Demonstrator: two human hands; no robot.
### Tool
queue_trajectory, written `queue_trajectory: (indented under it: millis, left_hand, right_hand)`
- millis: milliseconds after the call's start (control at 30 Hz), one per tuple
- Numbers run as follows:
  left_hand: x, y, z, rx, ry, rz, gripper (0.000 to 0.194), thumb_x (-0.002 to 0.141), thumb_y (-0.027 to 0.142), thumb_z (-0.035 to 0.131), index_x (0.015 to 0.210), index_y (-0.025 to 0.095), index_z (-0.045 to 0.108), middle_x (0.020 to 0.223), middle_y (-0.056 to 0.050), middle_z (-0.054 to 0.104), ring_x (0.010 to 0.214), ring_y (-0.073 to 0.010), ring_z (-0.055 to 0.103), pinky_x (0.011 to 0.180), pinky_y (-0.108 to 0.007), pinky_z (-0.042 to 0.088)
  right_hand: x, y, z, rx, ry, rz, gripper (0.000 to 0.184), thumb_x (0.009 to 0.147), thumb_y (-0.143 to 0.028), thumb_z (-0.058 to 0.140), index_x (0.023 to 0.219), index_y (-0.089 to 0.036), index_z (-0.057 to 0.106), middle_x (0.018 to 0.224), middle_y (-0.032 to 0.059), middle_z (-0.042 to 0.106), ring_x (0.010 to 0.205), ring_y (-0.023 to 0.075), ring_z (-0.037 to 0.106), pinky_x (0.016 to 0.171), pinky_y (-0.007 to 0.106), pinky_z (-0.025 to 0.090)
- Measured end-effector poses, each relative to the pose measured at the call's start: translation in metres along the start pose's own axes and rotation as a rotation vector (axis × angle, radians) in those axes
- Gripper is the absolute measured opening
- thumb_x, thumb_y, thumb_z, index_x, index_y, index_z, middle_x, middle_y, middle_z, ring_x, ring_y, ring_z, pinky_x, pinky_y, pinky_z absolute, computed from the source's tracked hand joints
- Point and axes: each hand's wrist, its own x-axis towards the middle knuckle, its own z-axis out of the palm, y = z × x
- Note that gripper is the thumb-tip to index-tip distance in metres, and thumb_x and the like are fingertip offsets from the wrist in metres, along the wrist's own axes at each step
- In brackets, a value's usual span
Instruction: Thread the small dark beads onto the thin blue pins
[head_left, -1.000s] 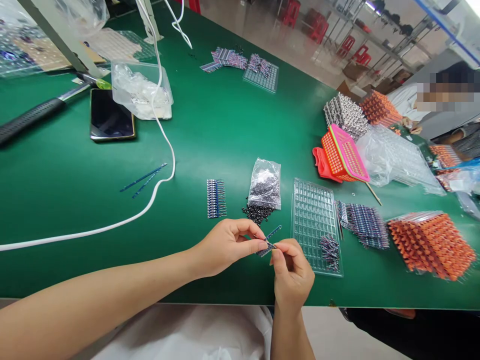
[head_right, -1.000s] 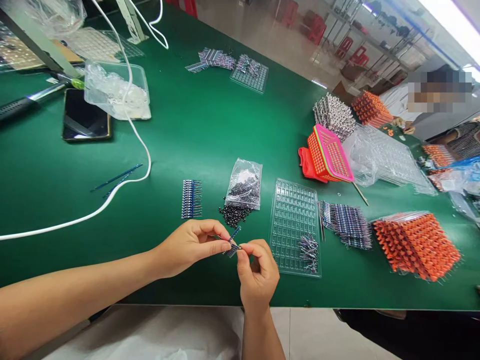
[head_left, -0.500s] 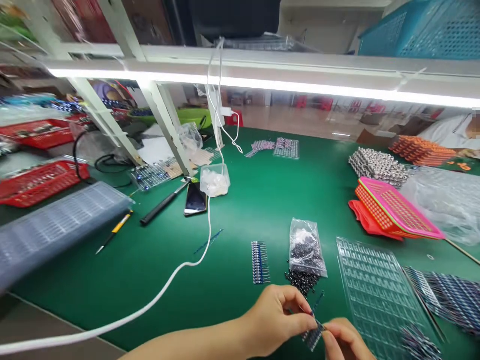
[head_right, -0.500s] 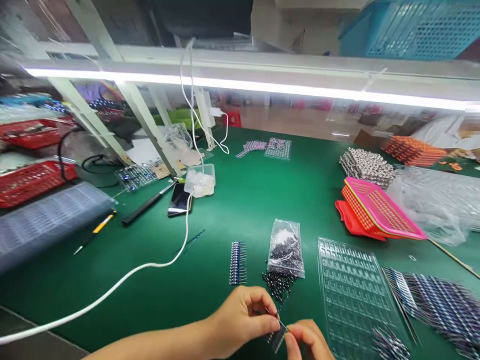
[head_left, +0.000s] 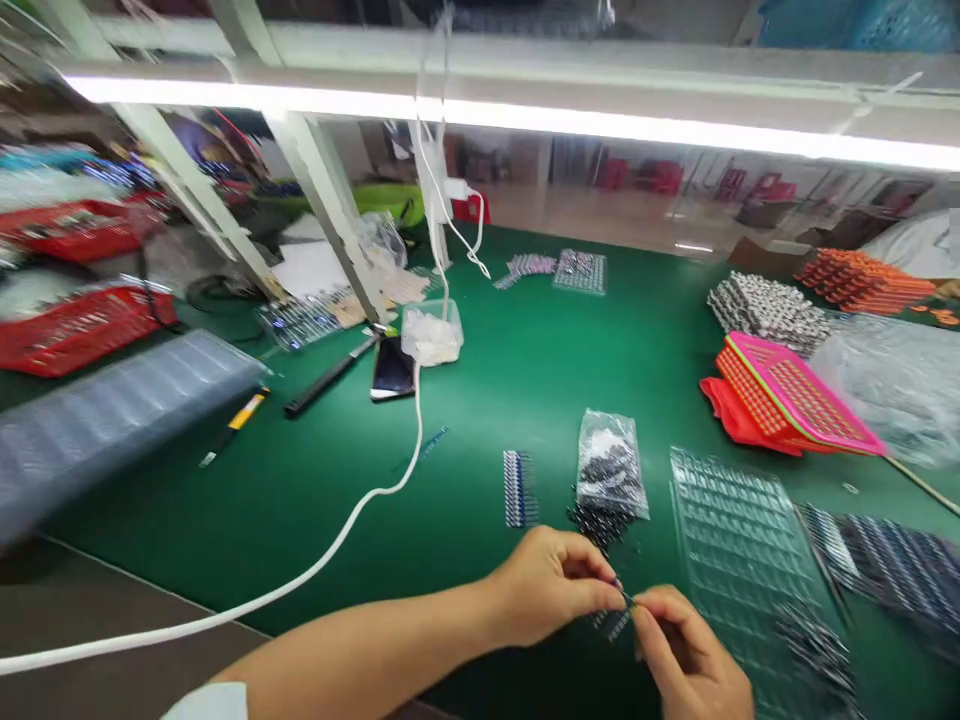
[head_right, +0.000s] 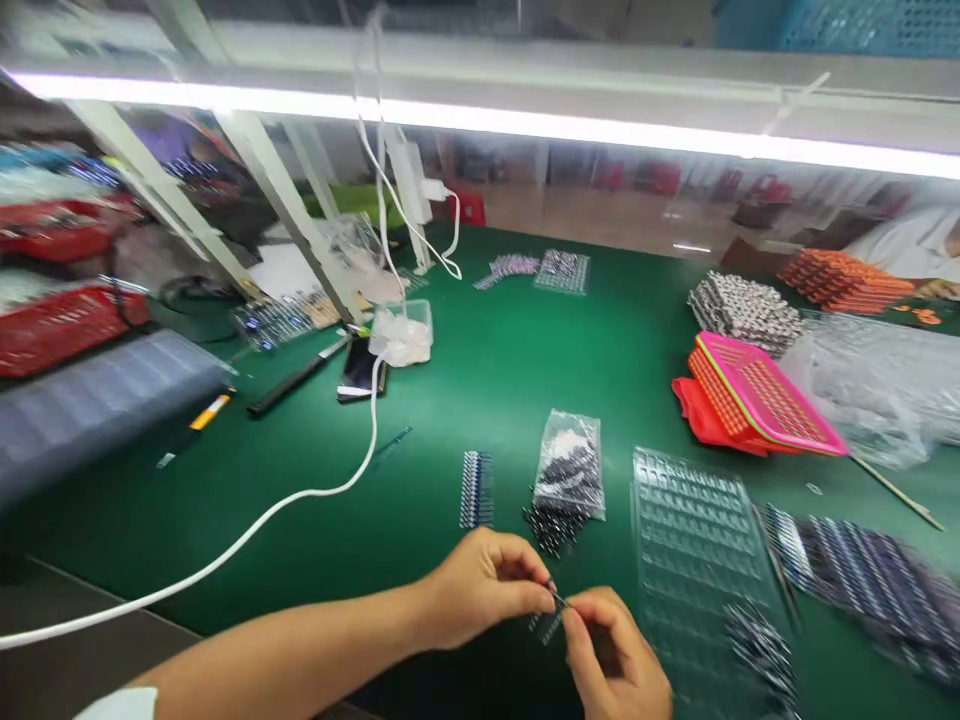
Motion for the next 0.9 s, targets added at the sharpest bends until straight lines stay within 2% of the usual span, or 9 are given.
queue_trajectory:
  millis: [100,333,700,900]
  left_hand:
    - [-0.003,0.008,0.001,0.019,-0.031,0.003,0.022,0.063,0.028,0.082,0.071,0.012,0.069,0.067,0.000,0.066,0.065,-0.0121,0.058,0.067,-0.026,0.044]
    - [-0.008,0.019,-0.001,0.132,-0.084,-0.033,0.020,0.068,0.030,0.076,0.073,0.014,0.065,0.067,0.002,0.061,0.064,-0.0120,0.054,0.065,-0.026,0.043]
    - [-0.011,0.025,-0.002,0.219,-0.106,-0.041,0.020,0.070,0.031,0.073,0.076,0.013,0.064,0.068,0.001,0.062,0.063,-0.0122,0.055,0.062,-0.025,0.044]
    - [-0.011,0.024,-0.003,0.214,-0.132,-0.064,0.021,0.071,0.033,0.072,0.076,0.014,0.063,0.064,0.002,0.059,0.061,-0.0120,0.054,0.060,-0.025,0.043]
  right_hand:
    - [-0.003,0.001,-0.004,0.031,-0.016,0.042,0.019,0.084,-0.039,0.068,0.077,-0.021,0.067,0.068,-0.0007,0.058,0.058,0.0127,0.054,0.052,0.020,0.045]
    - [-0.006,0.010,-0.005,0.321,-0.138,0.116,0.013,0.086,-0.033,0.069,0.085,-0.020,0.068,0.076,-0.0010,0.054,0.058,0.0098,0.051,0.052,0.021,0.042]
    - [0.000,0.003,-0.005,0.568,-0.220,0.253,0.015,0.078,-0.033,0.078,0.081,-0.020,0.071,0.072,-0.0011,0.055,0.054,0.0093,0.052,0.046,0.021,0.042]
    - [0.003,0.000,-0.005,0.617,-0.263,0.304,0.014,0.077,-0.032,0.079,0.078,-0.019,0.072,0.071,-0.0018,0.056,0.053,0.0084,0.052,0.045,0.020,0.041]
